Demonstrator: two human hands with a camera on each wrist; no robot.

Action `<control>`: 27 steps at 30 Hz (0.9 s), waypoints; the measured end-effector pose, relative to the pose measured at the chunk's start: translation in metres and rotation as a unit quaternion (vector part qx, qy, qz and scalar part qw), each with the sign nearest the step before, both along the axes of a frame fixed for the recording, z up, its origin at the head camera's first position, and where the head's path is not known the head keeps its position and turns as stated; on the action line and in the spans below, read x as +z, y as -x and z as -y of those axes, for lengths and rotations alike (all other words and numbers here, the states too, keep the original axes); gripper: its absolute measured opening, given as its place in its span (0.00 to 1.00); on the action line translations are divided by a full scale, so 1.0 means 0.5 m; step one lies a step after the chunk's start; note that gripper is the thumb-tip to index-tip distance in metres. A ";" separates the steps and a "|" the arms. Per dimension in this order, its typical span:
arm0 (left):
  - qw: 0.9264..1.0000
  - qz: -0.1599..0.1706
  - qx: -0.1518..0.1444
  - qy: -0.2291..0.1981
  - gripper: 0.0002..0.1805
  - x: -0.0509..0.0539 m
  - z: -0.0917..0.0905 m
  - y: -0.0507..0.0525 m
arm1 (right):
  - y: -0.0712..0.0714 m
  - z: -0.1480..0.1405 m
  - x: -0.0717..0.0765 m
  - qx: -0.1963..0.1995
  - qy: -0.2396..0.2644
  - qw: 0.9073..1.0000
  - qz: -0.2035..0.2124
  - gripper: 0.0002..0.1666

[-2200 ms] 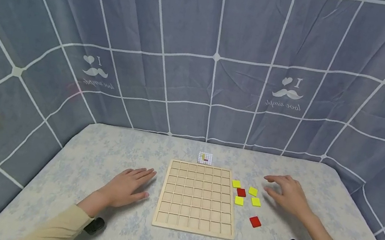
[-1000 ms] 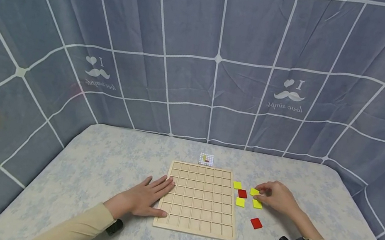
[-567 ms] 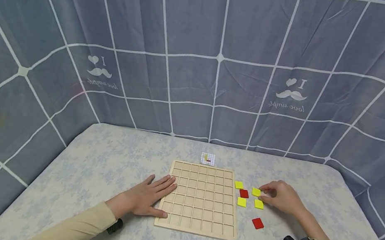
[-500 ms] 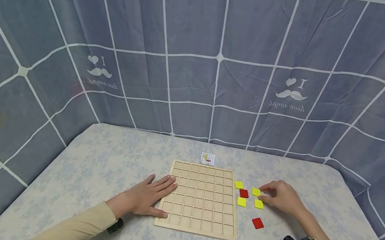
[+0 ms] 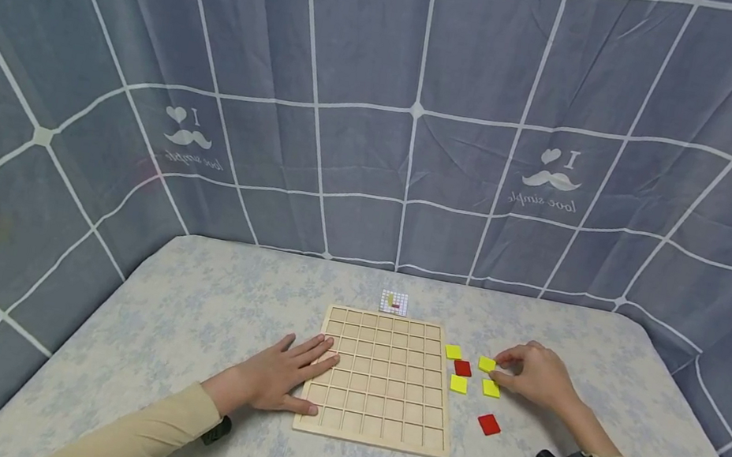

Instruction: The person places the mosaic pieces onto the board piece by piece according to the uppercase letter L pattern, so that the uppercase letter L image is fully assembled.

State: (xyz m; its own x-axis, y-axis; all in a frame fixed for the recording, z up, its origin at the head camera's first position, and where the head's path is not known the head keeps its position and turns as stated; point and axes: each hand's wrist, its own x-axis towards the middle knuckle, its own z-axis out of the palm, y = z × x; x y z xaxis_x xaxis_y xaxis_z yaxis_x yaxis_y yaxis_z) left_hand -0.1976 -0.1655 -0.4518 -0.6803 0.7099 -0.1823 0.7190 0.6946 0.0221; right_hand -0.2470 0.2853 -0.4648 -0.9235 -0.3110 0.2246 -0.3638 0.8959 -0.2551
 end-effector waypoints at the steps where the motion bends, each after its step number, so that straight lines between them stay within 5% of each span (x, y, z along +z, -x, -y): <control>1: 1.000 0.000 0.000 0.000 0.45 0.000 0.000 0.000 | 0.000 0.001 0.001 -0.003 0.001 1.000 -0.002 0.15; 10: 1.000 -0.001 -0.003 0.005 0.45 0.002 -0.001 0.001 | 0.004 0.017 0.012 -0.020 0.010 1.000 -0.020 0.16; 20: 1.000 0.002 0.002 0.018 0.44 0.002 -0.001 0.002 | 0.006 0.080 0.039 0.011 0.030 0.998 -0.058 0.15; 27: 1.000 0.003 0.000 0.014 0.45 0.004 0.001 0.004 | 0.016 0.139 0.045 0.027 0.049 0.997 -0.043 0.15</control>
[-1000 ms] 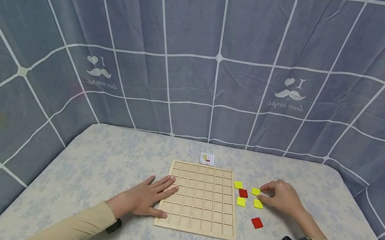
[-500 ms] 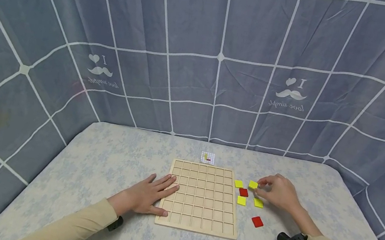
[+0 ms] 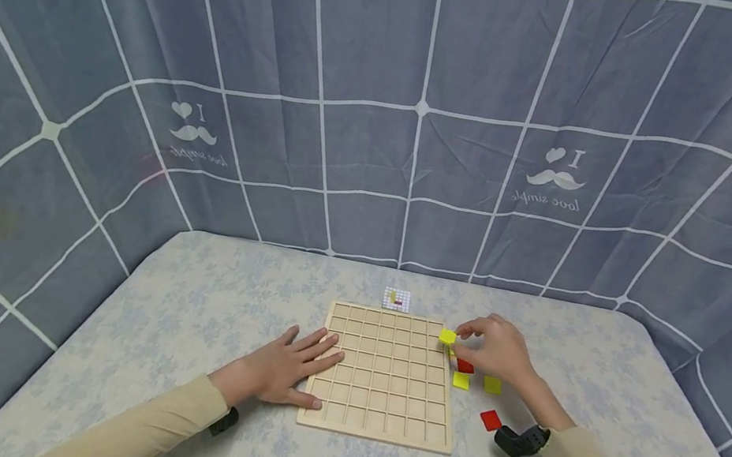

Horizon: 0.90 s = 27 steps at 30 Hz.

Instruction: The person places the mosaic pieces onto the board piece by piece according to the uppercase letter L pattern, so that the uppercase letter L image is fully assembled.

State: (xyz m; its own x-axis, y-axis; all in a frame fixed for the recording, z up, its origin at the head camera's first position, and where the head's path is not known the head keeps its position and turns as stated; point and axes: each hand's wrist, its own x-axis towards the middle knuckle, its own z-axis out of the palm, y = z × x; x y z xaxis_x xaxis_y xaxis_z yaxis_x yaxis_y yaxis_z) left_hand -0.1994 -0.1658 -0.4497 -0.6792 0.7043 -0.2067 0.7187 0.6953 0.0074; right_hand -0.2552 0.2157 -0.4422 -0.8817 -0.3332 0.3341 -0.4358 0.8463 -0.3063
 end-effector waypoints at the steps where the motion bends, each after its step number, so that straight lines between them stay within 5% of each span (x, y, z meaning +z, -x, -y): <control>1: 1.000 0.001 0.001 0.001 0.44 0.000 0.000 0.000 | 0.003 0.010 0.000 0.005 0.003 1.000 0.003 0.15; 15: 1.000 -0.002 0.004 0.014 0.45 -0.001 -0.004 0.000 | 0.031 0.144 0.007 0.057 0.006 0.998 0.014 0.14; 27: 0.999 0.004 0.024 0.033 0.44 0.006 -0.011 -0.004 | 0.052 0.205 -0.007 0.083 -0.005 0.996 0.031 0.12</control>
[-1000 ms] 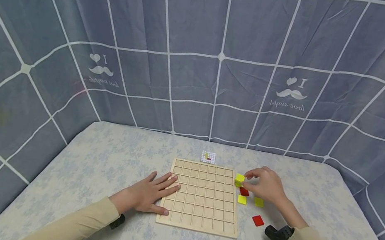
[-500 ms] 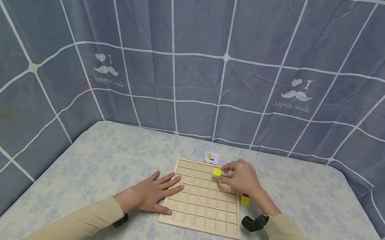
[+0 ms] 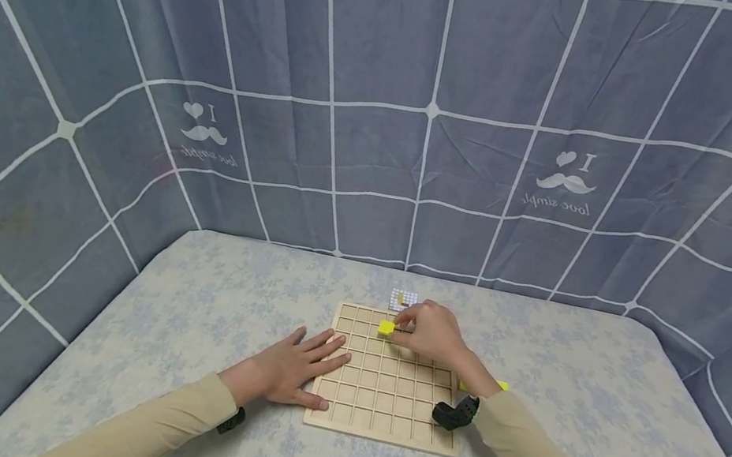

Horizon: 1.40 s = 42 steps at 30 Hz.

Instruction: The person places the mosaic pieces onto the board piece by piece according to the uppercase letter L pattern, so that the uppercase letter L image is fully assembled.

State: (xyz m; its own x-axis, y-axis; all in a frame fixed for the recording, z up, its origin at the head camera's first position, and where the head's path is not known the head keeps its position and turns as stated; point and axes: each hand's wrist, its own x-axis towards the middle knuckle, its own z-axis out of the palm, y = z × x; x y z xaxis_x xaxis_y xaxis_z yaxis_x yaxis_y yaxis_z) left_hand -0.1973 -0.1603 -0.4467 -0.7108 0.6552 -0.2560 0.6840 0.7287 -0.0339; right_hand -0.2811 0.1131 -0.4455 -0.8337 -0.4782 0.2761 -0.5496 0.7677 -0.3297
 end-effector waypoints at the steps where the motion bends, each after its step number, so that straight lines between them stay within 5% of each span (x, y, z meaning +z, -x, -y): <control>1: 1.000 -0.001 -0.002 0.001 0.44 -0.001 0.000 0.000 | 0.001 0.003 -0.001 0.002 -0.002 1.000 0.000 0.12; 14: 0.999 -0.029 -0.029 0.011 0.43 0.003 0.000 -0.002 | 0.009 0.023 -0.008 -0.006 -0.024 0.999 0.030 0.11; 21: 1.000 -0.010 -0.025 0.002 0.44 0.007 0.002 -0.005 | 0.011 0.032 -0.014 0.005 -0.029 0.999 0.028 0.09; 42: 0.999 -0.027 -0.021 0.009 0.43 0.004 0.001 -0.005 | 0.012 0.033 -0.010 0.030 0.003 0.998 0.058 0.12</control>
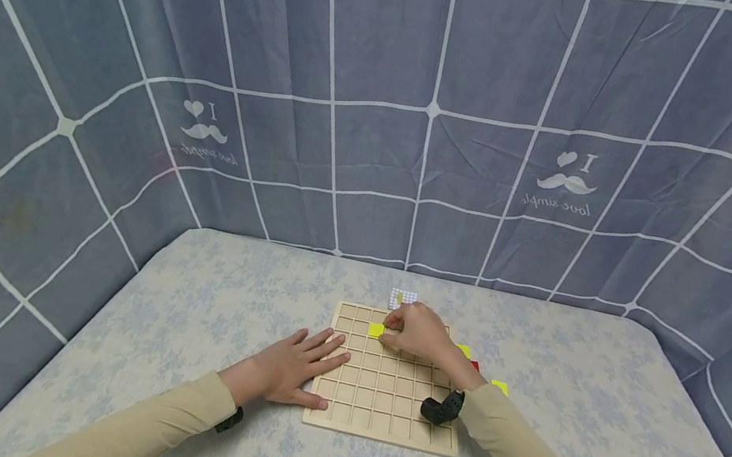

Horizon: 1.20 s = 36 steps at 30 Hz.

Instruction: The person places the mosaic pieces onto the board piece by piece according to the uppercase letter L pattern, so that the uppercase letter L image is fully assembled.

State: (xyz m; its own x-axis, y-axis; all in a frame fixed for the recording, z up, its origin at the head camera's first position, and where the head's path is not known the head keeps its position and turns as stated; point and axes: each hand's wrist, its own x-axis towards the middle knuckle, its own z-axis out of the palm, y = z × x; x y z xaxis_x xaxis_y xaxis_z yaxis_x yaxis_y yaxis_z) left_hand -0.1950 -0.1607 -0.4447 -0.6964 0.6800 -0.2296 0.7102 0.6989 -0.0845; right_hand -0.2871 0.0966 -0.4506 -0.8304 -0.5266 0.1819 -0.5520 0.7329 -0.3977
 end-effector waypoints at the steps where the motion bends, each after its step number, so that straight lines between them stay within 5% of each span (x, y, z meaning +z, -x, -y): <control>1: 1.000 0.000 -0.001 -0.001 0.43 0.000 0.000 0.000 | 0.000 0.000 0.000 0.002 0.002 1.000 0.002 0.12; 21: 1.000 0.004 0.005 0.007 0.43 -0.004 -0.003 0.005 | -0.005 -0.027 0.013 -0.012 0.007 1.000 0.004 0.11; 36: 1.000 -0.001 -0.009 0.001 0.44 -0.002 0.002 0.001 | -0.020 -0.129 0.049 -0.067 0.004 0.998 0.003 0.15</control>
